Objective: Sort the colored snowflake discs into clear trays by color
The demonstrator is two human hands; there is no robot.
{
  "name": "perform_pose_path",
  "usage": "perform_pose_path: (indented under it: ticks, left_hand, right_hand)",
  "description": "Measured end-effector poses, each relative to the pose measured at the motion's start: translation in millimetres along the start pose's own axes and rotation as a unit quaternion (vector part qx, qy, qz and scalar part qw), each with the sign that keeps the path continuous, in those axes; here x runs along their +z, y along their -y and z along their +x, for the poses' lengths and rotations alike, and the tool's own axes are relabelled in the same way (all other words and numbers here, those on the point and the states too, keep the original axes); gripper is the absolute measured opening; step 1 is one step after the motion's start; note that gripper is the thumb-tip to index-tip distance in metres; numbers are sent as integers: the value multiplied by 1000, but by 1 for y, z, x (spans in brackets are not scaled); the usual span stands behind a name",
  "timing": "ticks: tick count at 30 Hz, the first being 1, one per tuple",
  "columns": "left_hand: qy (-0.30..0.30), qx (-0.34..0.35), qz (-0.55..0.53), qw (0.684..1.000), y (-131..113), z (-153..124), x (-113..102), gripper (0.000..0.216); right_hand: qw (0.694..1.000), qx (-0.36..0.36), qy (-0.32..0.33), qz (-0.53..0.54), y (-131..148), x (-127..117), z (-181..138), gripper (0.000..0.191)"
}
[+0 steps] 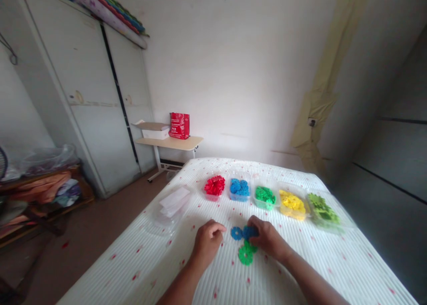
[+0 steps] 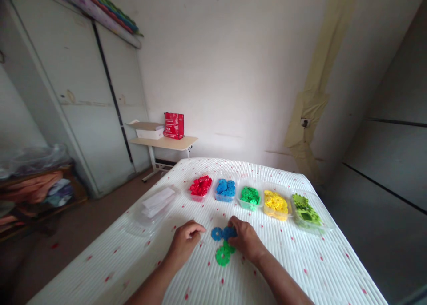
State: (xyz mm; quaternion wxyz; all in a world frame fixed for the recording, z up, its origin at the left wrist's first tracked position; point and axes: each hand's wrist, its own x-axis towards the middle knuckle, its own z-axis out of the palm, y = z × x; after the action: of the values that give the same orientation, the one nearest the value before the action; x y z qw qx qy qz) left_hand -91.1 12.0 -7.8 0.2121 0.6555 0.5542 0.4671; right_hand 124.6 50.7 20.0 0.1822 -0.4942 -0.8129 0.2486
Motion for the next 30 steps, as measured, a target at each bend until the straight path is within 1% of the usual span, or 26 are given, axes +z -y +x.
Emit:
perform_pose_path:
  ticks: [3,5,7,8,10,11,12,13,17,20,23,26,30]
  left_hand:
    - [-13,-9,-6,1000,1,1,0,31]
    - [-21,-17,-11,1000,2,1,0,29]
    - [-26,-26,-15,999,2,2,-1,28]
    - [-27,-30,-16,999,2,2,-2,28]
    - [-29,-34,-16,999,2,3,-4,28]
    - [-31,-33,-16,999,3,3,-4,29]
    - [-31,-30,-16,999,4,3,-4,30]
    - [-30,-27,-16,999,5,3,-4,31]
    - [-27,-24,-21,999,8,3,-2,31]
    - [-27,-27,-21,999,9,3,-1,29]
    - [-19,-15,-4,1000,7,2,-1,29]
    - [-10,16,39,999,1,0,0,29]
    - [-1,75,100,992,-12,-7,5,26]
  right_hand:
    - [1000,-28,6,10,10,-14,7,16]
    - [999,-37,-17,27,21,-30,21,11]
    - [996,-23,-63,54,31,-48,39,6]
    - [993,-6,-90,70,36,-56,48,7]
    - [983,28,-160,88,42,-66,61,14]
    - [977,36,-191,88,43,-66,64,17]
    - [974,35,-209,83,42,-64,64,18]
    - [975,25,-209,74,39,-59,61,18]
    - [991,-14,-122,61,13,-25,31,17]
    - [992,0,-114,47,-9,-6,8,16]
    - [989,28,-134,60,-20,0,-6,19]
    - [984,44,-154,84,-23,-2,-16,21]
    - [987,32,-138,78,-31,-4,-35,20]
